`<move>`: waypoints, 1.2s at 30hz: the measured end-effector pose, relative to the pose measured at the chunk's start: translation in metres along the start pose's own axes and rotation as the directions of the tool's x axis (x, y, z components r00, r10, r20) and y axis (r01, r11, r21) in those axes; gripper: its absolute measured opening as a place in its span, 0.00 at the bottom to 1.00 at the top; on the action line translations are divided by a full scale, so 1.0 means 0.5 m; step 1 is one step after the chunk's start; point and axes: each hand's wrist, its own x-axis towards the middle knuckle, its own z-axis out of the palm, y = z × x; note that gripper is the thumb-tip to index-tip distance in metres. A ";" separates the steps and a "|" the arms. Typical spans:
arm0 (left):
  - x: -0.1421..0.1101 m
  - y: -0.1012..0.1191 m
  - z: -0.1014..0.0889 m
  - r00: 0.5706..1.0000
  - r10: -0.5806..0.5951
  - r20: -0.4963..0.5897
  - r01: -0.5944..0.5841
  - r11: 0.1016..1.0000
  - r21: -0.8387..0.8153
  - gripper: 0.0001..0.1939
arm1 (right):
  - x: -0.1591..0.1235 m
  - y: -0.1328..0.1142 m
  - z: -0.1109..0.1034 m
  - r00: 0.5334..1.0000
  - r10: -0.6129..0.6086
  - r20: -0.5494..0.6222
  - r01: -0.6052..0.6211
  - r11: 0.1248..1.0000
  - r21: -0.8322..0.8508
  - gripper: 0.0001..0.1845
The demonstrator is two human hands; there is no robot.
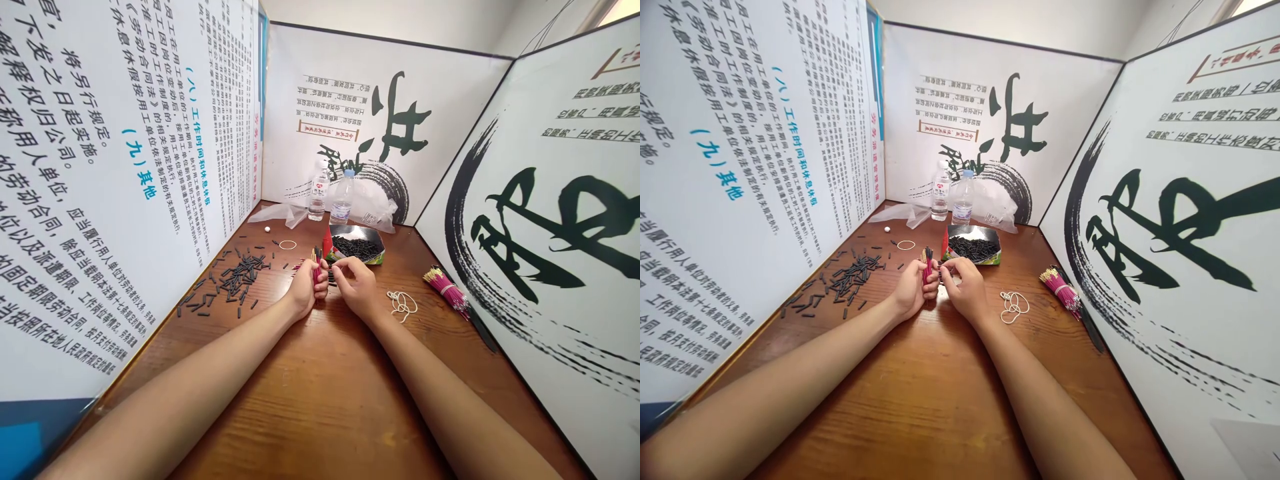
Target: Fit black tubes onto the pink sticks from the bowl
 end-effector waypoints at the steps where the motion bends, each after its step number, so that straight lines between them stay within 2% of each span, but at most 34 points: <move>1: 0.001 0.002 -0.002 1.000 -0.013 0.017 0.013 1.000 -0.025 0.06 | 0.000 -0.003 -0.001 1.000 -0.004 0.000 0.004 1.000 0.011 0.08; 6: 0.002 -0.003 -0.004 0.999 0.023 0.043 -0.023 1.000 -0.009 0.06 | 0.000 -0.022 -0.005 0.992 -0.116 0.050 0.112 0.991 0.068 0.05; 9: 0.004 -0.011 -0.004 0.999 0.054 0.009 -0.054 0.999 -0.005 0.06 | 0.000 -0.030 -0.004 0.972 -0.212 0.104 0.207 0.977 0.059 0.05; 12: 0.006 -0.014 -0.004 0.998 0.061 -0.017 -0.061 0.998 -0.005 0.06 | 0.000 -0.030 -0.002 0.962 -0.250 0.106 0.244 0.967 0.069 0.05; 15: 0.006 -0.013 -0.004 0.999 0.043 -0.016 -0.043 0.999 0.006 0.03 | -0.001 -0.025 -0.001 0.971 -0.223 0.092 0.217 0.974 0.071 0.04; 22: 0.005 -0.016 -0.002 0.996 0.056 -0.065 -0.048 0.992 0.120 0.07 | -0.003 -0.016 0.002 0.991 -0.125 0.041 0.122 0.989 0.084 0.05; 31: -0.004 -0.009 0.000 0.998 0.065 -0.025 -0.062 0.994 0.093 0.10 | 0.000 -0.006 0.001 0.998 0.048 -0.046 -0.045 0.996 0.070 0.06; 36: -0.004 -0.008 0.001 0.998 0.060 -0.036 -0.057 0.995 0.086 0.10 | 0.000 -0.001 0.002 0.995 0.086 -0.042 -0.084 0.994 0.064 0.06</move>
